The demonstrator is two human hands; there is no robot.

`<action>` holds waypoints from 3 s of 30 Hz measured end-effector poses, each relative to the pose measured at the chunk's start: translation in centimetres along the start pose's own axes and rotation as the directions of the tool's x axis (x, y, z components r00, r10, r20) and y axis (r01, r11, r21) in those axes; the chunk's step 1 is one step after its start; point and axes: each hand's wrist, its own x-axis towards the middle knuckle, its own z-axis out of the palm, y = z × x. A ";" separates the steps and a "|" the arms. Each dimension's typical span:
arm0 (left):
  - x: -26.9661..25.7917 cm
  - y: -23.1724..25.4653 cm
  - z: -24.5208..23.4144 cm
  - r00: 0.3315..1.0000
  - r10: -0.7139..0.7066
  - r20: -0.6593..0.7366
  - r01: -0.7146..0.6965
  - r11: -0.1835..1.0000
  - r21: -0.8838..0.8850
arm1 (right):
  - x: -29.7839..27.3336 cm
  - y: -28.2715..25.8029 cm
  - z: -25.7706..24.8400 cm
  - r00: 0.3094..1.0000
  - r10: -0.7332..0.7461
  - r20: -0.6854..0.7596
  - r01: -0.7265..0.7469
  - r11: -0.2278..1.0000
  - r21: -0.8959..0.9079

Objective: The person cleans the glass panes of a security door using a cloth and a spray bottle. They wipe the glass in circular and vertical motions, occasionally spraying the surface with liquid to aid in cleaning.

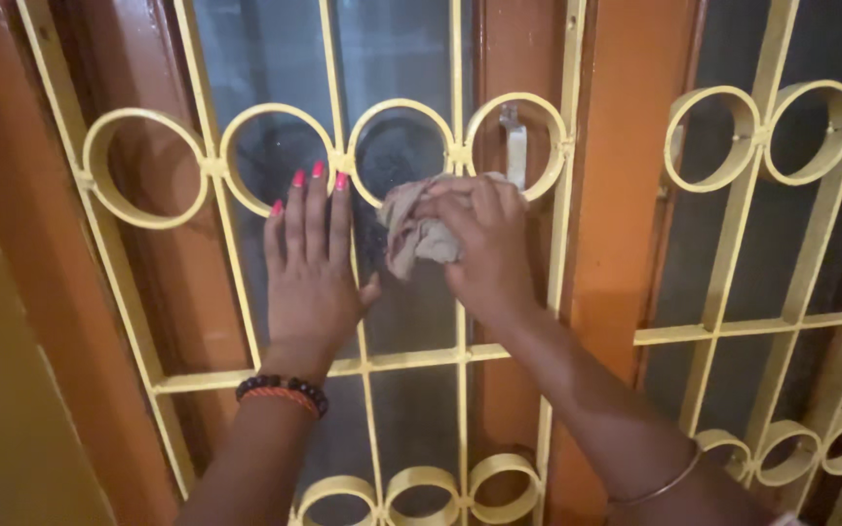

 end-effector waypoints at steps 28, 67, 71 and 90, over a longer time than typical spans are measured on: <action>-13.3 1.5 3.5 0.991 0.019 0.129 0.012 0.972 -0.235 | -12.8 -7.2 1.2 0.957 0.189 0.221 -0.179 0.982 -0.063; -12.9 2.3 2.3 0.952 -0.077 0.296 0.117 0.986 -0.122 | -12.3 -4.5 -1.5 0.947 0.184 0.263 -0.202 0.978 0.045; -13.1 2.2 2.2 0.939 -0.070 0.336 0.121 0.984 -0.134 | -7.9 -3.0 -0.8 0.983 0.142 0.114 -0.140 0.990 -0.021; -11.1 0.9 1.6 0.979 0.027 0.201 0.052 0.923 -0.381 | -7.7 -3.3 -2.0 0.984 0.072 0.165 -0.075 0.997 0.008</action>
